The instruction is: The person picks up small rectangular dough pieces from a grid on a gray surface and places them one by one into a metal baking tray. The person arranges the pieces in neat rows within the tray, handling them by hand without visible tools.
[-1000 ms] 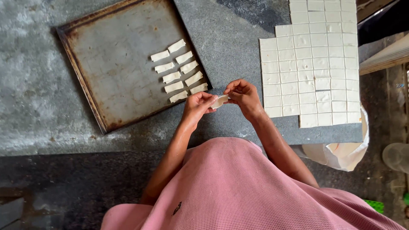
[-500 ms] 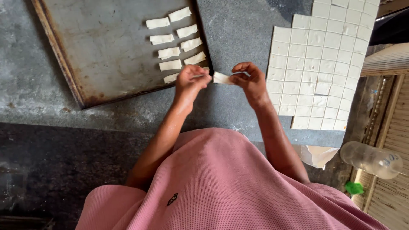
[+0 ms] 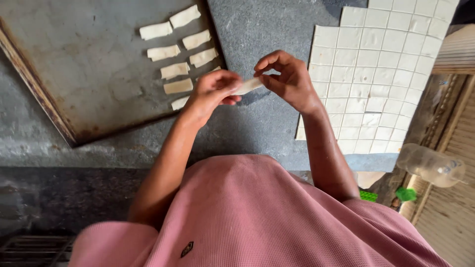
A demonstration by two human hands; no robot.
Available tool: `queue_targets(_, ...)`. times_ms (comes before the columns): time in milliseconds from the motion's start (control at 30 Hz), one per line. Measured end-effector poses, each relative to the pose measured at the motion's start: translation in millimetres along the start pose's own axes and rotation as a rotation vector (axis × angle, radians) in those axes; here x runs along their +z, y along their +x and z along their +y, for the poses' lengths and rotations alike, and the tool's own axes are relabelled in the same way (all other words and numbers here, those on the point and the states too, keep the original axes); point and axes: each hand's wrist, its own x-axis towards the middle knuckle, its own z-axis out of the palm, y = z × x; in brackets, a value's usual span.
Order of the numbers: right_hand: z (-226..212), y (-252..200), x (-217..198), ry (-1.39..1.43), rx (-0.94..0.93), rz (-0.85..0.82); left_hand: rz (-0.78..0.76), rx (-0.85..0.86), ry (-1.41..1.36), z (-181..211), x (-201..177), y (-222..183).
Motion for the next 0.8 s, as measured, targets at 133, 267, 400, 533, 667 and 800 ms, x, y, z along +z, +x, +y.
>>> queue_targets(133, 43, 0, -45, -0.388, 0.056, 0.27, 0.325, 0.19, 0.177, 20, -37, 1)
queue_targets(267, 86, 2, -125, -0.836, -0.045, 0.529, 0.43, 0.412, 0.321, 62, -101, 17)
queue_targets(400, 116, 4, -176, -1.421, -0.02, 0.517, 0.477, 0.467, 0.67, 99, -133, 50)
queue_targets(533, 119, -4, -181, -1.333, 0.085, 0.513, 0.466, 0.484, 0.933, 111, -145, 60)
queue_targets(667, 106, 3, -174, -1.232, 0.095, 0.599, 0.427, 0.403, 0.891, 113, -163, 59)
queue_targets(800, 104, 21, -191, -1.23, 0.196, 0.517, 0.581, 0.318, 1.063, 103, -176, 64)
